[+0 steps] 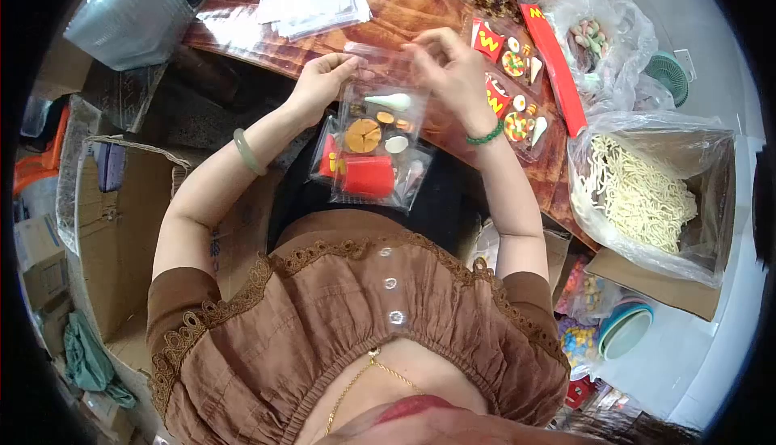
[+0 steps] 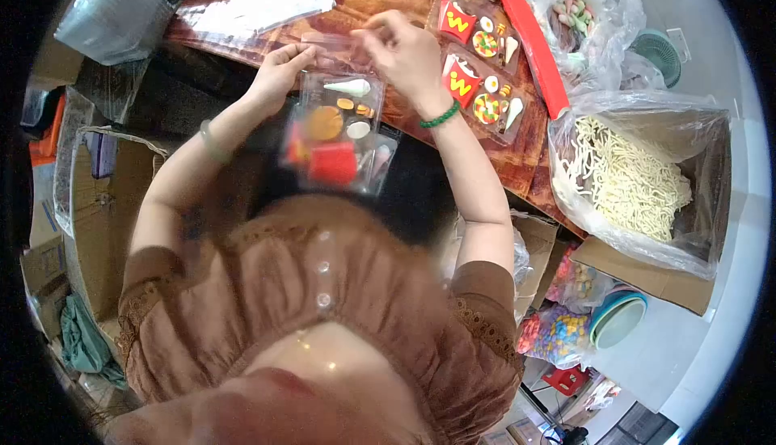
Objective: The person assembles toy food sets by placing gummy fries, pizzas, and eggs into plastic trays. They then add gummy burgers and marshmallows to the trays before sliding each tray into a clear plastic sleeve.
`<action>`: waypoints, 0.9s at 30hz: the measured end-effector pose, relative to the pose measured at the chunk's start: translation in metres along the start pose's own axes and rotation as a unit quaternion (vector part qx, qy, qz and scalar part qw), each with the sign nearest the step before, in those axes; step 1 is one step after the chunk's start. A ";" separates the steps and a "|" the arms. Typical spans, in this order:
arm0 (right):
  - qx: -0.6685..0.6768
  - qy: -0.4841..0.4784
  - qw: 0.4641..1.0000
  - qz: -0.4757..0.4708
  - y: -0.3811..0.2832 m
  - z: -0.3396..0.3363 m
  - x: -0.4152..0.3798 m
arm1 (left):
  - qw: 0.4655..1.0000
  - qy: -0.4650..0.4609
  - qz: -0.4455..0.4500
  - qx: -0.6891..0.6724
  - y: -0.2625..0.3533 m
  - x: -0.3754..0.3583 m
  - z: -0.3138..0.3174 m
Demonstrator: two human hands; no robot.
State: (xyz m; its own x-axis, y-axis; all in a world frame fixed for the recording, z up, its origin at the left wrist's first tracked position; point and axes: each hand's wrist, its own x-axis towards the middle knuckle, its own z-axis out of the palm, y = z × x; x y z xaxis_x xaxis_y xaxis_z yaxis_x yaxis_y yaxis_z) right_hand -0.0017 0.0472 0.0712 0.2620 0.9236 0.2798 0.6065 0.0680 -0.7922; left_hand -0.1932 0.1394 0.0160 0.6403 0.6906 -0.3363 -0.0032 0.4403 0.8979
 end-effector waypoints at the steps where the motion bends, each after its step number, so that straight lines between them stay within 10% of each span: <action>1: -0.090 -0.009 0.988 -0.124 -0.008 0.006 0.006 | 1.000 -0.003 -0.003 0.001 -0.004 0.002 0.002; 3: -0.220 -0.029 0.938 -0.267 -0.015 0.021 0.018 | 0.994 -0.002 0.098 0.037 -0.008 0.008 0.005; 13: -0.158 -0.051 0.935 -0.312 0.015 0.043 0.032 | 0.955 0.015 0.218 0.201 -0.017 0.010 -0.004; 15: 0.046 -0.004 0.998 -0.036 0.013 0.027 0.029 | 0.975 -0.028 0.185 0.123 -0.020 0.014 -0.010; 16: 0.174 0.044 0.982 -0.055 0.024 0.015 0.037 | 0.975 -0.027 0.185 0.123 -0.014 0.009 -0.010; 19: 0.591 0.067 0.803 -0.024 0.026 -0.064 0.043 | 0.998 -0.013 0.016 -0.053 -0.006 0.000 -0.016; 24: 0.256 -0.036 0.948 0.183 0.028 -0.073 -0.005 | 0.993 -0.062 0.079 -0.060 -0.016 -0.007 -0.021; 27: 0.246 -0.123 0.939 0.206 0.028 -0.016 -0.032 | 0.989 -0.086 0.120 -0.020 -0.025 -0.006 -0.019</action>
State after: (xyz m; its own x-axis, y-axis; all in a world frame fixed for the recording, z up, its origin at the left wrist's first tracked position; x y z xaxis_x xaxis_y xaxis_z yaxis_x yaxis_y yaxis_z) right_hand 0.0190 0.0135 0.0495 0.1808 0.9646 -0.1921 0.0553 -0.2049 -0.9772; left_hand -0.2120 0.1350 -0.0099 0.7387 0.6715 -0.0591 -0.1990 0.3010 0.9326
